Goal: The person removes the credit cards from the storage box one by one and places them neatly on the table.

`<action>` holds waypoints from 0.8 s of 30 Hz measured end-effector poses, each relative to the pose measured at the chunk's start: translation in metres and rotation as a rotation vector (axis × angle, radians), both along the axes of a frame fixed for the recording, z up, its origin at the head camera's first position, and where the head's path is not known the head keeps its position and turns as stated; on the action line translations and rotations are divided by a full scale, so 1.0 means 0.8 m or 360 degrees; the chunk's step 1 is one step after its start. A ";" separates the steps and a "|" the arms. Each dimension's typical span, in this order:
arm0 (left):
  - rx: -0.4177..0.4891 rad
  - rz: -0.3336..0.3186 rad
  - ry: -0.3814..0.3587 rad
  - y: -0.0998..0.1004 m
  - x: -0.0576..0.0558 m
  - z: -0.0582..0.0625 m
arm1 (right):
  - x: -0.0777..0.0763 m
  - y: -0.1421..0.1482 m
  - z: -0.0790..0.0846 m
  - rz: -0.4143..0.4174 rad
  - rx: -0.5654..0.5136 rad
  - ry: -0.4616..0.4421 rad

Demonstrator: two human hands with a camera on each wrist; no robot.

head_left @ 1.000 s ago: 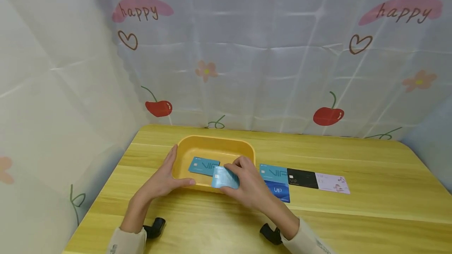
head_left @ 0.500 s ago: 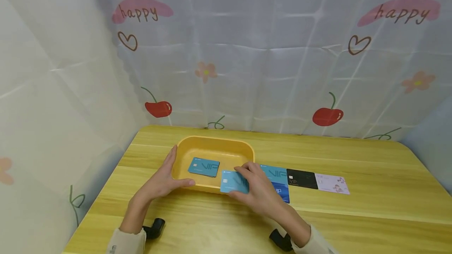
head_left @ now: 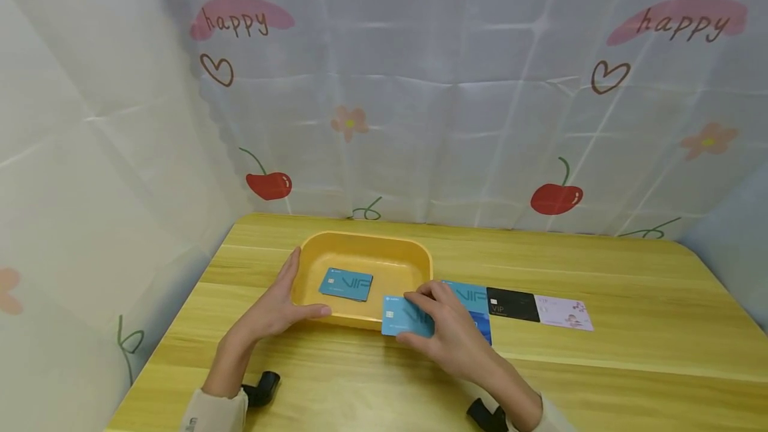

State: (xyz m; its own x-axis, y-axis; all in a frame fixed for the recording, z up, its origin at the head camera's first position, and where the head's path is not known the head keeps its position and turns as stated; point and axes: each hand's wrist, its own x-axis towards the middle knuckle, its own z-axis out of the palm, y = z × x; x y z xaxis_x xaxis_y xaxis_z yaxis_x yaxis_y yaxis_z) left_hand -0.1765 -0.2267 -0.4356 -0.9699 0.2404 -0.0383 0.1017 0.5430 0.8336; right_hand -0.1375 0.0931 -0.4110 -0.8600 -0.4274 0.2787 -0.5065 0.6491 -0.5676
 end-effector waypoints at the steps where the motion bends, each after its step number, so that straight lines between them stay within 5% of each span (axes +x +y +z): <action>1: 0.0000 0.0001 0.0000 0.000 0.000 0.000 | 0.001 0.002 0.000 -0.0005 -0.0001 0.0006; 24: 0.0003 -0.0001 -0.0001 0.001 0.000 -0.001 | 0.015 0.043 -0.017 -0.0073 -0.0032 0.0038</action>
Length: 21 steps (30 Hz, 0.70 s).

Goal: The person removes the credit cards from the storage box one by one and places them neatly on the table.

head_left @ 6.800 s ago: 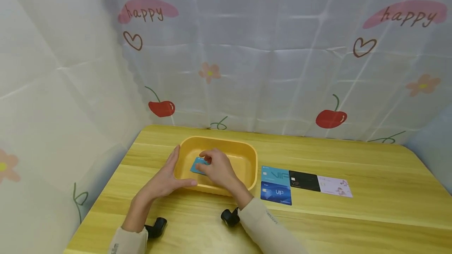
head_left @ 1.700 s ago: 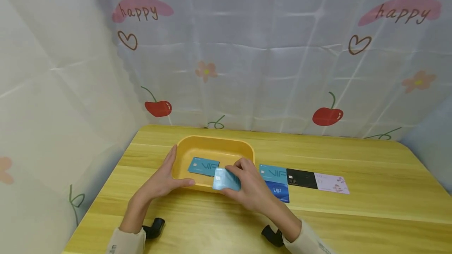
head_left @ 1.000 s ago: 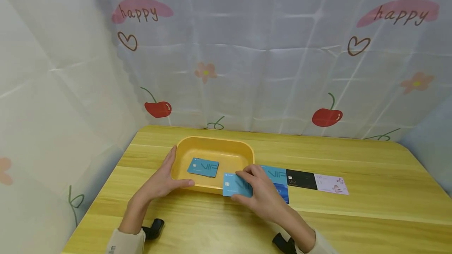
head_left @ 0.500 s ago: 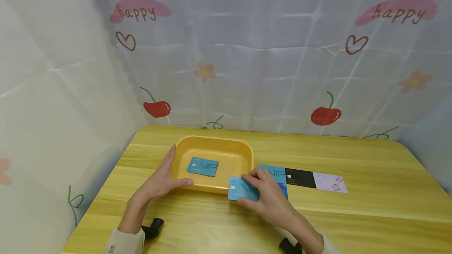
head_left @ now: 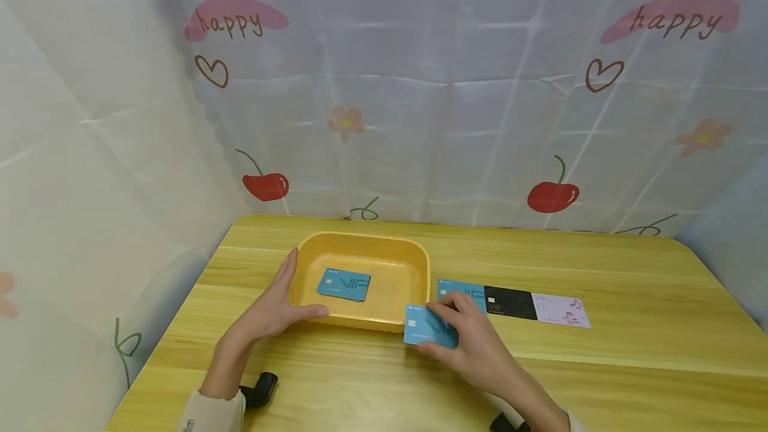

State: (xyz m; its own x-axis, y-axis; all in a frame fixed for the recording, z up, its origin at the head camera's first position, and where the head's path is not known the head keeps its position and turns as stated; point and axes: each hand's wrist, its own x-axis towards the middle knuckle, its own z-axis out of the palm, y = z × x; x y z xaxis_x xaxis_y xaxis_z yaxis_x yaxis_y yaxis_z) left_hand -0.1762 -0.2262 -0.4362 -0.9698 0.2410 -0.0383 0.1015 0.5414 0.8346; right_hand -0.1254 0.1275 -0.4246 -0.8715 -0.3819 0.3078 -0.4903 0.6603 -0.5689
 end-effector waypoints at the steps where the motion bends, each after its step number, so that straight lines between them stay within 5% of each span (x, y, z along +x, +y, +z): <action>1: 0.0003 -0.0002 0.0003 0.000 0.000 0.000 | 0.001 0.002 0.000 -0.0010 0.0003 0.0008; 21: 0.0006 -0.0002 0.0026 0.000 0.001 0.001 | 0.007 0.052 -0.001 -0.0116 0.0191 -0.0146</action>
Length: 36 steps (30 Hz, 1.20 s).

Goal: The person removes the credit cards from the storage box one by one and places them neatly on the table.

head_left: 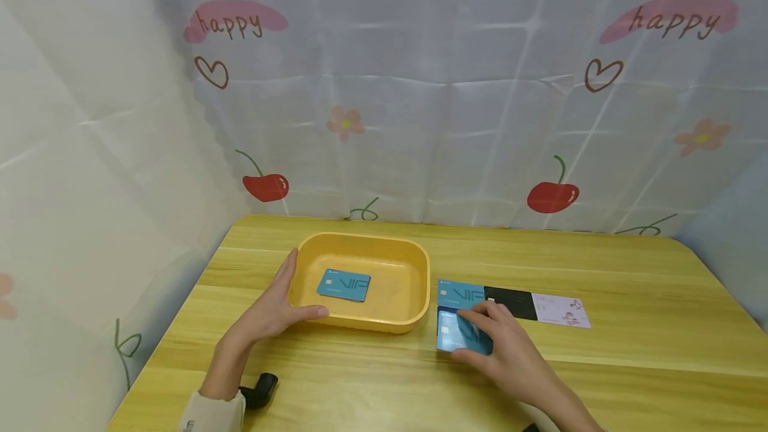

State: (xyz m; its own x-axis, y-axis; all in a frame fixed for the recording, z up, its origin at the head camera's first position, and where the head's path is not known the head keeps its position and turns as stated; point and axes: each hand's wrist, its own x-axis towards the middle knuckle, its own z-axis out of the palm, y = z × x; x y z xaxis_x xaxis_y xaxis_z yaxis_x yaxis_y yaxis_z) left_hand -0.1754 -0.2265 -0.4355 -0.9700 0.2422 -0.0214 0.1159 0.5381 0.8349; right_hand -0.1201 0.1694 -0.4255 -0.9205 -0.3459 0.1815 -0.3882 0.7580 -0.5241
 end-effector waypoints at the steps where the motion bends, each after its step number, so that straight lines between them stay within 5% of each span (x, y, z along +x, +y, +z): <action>1: 0.0001 -0.0001 0.0003 0.000 0.000 0.000 | 0.001 0.004 0.000 0.0002 0.0011 -0.0005; 36: -0.0014 -0.0001 0.0001 0.000 0.000 -0.001 | -0.011 0.078 -0.002 0.0081 0.0343 -0.0172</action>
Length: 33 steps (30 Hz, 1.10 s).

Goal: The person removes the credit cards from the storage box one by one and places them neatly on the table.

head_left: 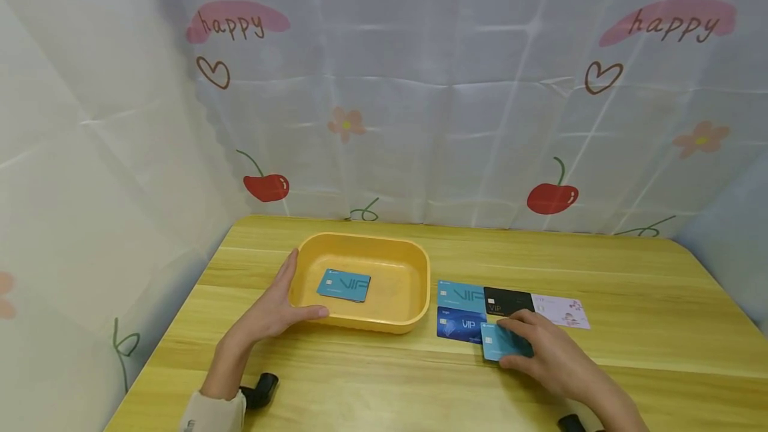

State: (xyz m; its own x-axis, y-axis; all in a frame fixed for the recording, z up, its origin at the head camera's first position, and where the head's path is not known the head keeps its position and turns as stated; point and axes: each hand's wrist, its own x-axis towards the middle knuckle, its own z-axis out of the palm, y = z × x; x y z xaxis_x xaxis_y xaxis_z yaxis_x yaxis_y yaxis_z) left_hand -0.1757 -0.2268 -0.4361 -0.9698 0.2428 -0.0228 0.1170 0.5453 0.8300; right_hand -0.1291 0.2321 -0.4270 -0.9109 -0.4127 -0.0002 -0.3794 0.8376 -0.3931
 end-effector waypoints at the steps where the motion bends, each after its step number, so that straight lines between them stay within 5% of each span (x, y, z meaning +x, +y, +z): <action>1: -0.0001 -0.0002 0.0000 0.000 0.000 0.000 | 0.000 0.001 -0.001 -0.0009 0.0000 0.0004; 10: -0.0002 0.0000 -0.0003 0.001 -0.002 0.001 | -0.004 0.009 -0.009 -0.0134 0.0047 0.0126; 22: -0.0033 0.0011 0.0010 -0.001 0.000 -0.001 | -0.007 0.007 -0.018 -0.0172 0.0102 -0.0023; 33: -0.0009 0.0008 0.0010 0.000 0.000 -0.001 | -0.004 0.008 -0.018 -0.0177 0.0090 0.0080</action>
